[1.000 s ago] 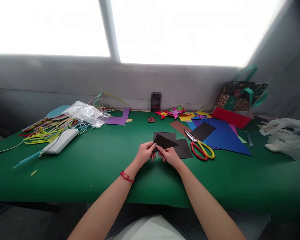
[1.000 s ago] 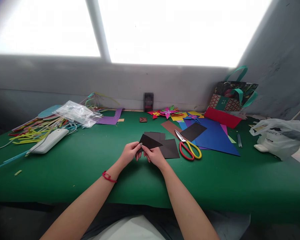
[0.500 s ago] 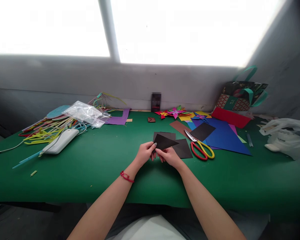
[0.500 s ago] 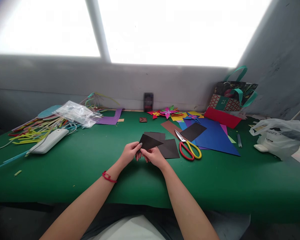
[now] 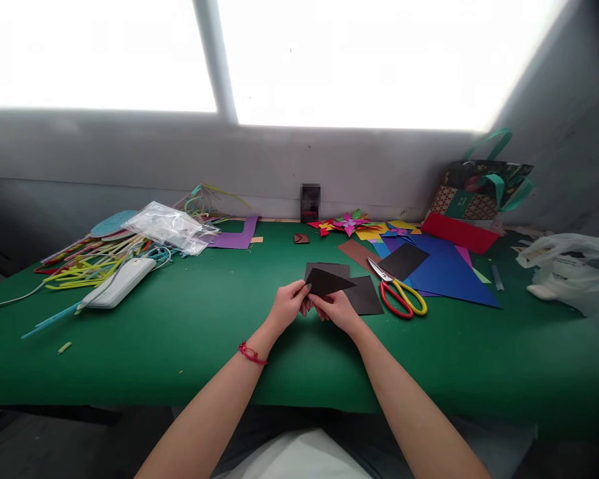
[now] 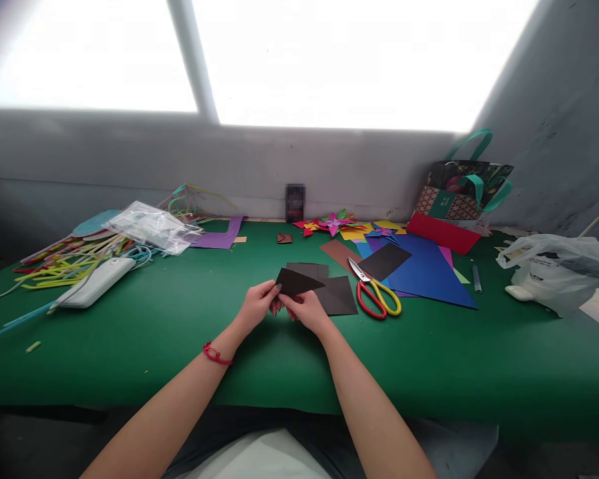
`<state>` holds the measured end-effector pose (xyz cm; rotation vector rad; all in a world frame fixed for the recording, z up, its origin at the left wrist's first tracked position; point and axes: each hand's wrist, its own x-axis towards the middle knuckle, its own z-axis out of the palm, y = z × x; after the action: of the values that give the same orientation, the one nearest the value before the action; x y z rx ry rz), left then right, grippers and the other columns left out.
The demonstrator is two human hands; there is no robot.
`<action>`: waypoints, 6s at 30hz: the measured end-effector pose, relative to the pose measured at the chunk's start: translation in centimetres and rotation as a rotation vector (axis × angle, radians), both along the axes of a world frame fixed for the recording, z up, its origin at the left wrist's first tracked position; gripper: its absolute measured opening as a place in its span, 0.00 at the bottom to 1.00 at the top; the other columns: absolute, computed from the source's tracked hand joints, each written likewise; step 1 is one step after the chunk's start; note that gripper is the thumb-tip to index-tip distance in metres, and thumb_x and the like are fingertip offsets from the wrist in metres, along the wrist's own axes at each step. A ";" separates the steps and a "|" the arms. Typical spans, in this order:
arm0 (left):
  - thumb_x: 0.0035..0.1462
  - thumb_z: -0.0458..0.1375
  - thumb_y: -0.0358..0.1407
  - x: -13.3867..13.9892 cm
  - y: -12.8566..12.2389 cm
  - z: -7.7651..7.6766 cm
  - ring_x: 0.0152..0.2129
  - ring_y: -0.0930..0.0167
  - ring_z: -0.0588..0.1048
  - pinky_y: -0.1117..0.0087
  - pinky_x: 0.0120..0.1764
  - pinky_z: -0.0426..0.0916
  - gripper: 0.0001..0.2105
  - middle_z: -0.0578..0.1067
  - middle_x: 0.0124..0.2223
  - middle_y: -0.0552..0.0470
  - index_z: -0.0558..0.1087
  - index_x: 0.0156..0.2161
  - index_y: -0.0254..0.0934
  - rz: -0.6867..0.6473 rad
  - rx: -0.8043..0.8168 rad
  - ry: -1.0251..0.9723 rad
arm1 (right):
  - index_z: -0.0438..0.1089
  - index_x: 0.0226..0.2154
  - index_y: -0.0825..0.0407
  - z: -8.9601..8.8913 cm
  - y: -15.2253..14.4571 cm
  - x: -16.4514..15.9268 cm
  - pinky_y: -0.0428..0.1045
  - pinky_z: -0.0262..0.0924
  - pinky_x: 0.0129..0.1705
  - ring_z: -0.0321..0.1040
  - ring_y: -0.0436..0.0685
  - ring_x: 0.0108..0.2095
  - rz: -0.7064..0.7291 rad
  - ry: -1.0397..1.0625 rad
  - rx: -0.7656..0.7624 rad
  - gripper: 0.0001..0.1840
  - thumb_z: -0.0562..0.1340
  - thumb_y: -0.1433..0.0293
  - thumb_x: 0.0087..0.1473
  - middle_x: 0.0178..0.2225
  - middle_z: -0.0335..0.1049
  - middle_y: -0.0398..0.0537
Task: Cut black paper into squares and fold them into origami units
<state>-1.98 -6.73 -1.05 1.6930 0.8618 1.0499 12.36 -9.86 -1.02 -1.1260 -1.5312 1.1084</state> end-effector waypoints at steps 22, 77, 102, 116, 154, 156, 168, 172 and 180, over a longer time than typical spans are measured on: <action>0.56 0.46 0.43 -0.1 -0.4 0.6 0.12 0.79 0.64 0.77 0.19 0.60 0.17 0.66 0.17 0.57 0.61 0.21 0.35 0.048 0.066 0.036 | 0.63 0.14 0.54 -0.3 0.6 0.4 0.45 0.49 0.15 0.55 0.48 0.12 -0.173 0.104 0.054 0.24 0.55 0.54 0.49 0.11 0.58 0.42; 0.51 0.50 0.49 -0.1 0.6 0.3 0.07 0.79 0.59 0.76 0.14 0.55 0.21 0.57 0.11 0.60 0.55 0.17 0.36 0.199 -0.125 -0.174 | 0.66 0.22 0.55 -0.4 -0.1 -0.4 0.42 0.49 0.14 0.55 0.46 0.12 0.135 0.031 -0.144 0.24 0.51 0.52 0.51 0.11 0.59 0.40; 0.51 0.50 0.49 -0.4 0.5 0.5 0.09 0.79 0.59 0.76 0.16 0.55 0.21 0.56 0.11 0.60 0.53 0.17 0.37 0.319 -0.102 -0.234 | 0.65 0.21 0.53 -0.6 -0.1 -0.5 0.43 0.53 0.19 0.57 0.47 0.13 0.133 -0.124 -0.027 0.20 0.52 0.56 0.52 0.12 0.61 0.39; 0.51 0.51 0.48 -0.4 0.5 0.7 0.09 0.79 0.59 0.77 0.16 0.56 0.21 0.56 0.11 0.60 0.53 0.17 0.37 0.348 -0.128 -0.244 | 0.65 0.19 0.52 -0.7 0.0 -0.5 0.43 0.51 0.18 0.53 0.47 0.12 0.092 -0.152 -0.005 0.21 0.52 0.55 0.51 0.10 0.56 0.37; 0.57 0.45 0.38 -0.5 0.4 0.1 0.23 0.75 0.67 0.75 0.27 0.61 0.13 0.69 0.26 0.53 0.67 0.29 0.36 0.223 0.286 0.256 | 0.49 0.53 0.52 -1.8 1.6 4.8 0.61 0.35 0.54 0.53 0.65 0.52 -1.003 -0.751 -0.045 0.34 0.53 0.75 0.41 0.59 0.36 0.58; 0.57 0.45 0.38 -0.5 0.5 0.0 0.23 0.75 0.67 0.75 0.27 0.61 0.12 0.69 0.26 0.53 0.67 0.28 0.36 0.229 0.291 0.253 | 0.50 0.53 0.50 -1.8 1.5 4.9 0.62 0.36 0.53 0.54 0.64 0.51 -0.992 -0.761 -0.037 0.32 0.54 0.74 0.42 0.59 0.36 0.57; 0.47 0.54 0.25 0.0 -0.3 -0.4 0.48 0.69 0.63 0.66 0.49 0.59 0.19 0.66 0.50 0.51 0.67 0.46 0.44 -0.120 0.521 0.381 | 0.57 0.48 0.48 -2.3 1.5 4.4 0.63 0.39 0.51 0.64 0.60 0.40 -0.926 -0.721 0.113 0.26 0.57 0.72 0.43 0.55 0.47 0.57; 0.49 0.55 0.27 0.6 0.3 -1.9 0.49 0.67 0.64 0.62 0.52 0.55 0.14 0.70 0.48 0.54 0.72 0.40 0.46 -0.202 0.580 0.472 | 0.59 0.46 0.48 -2.4 1.7 3.8 0.59 0.51 0.46 0.66 0.51 0.25 -0.796 -0.590 0.183 0.23 0.56 0.72 0.45 0.54 0.49 0.57; 0.56 0.48 0.29 -0.3 0.6 -0.3 0.41 0.71 0.70 0.64 0.48 0.61 0.14 0.74 0.42 0.54 0.71 0.42 0.45 0.125 0.572 0.236 | 0.62 0.42 0.52 -1.2 1.9 3.7 0.54 0.57 0.44 0.64 0.57 0.40 -0.901 -0.210 0.324 0.16 0.50 0.63 0.53 0.46 0.60 0.55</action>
<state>-2.31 -6.13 -1.34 2.3002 0.8743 1.2812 16.02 -8.01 -2.23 -1.4945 -1.0776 0.1324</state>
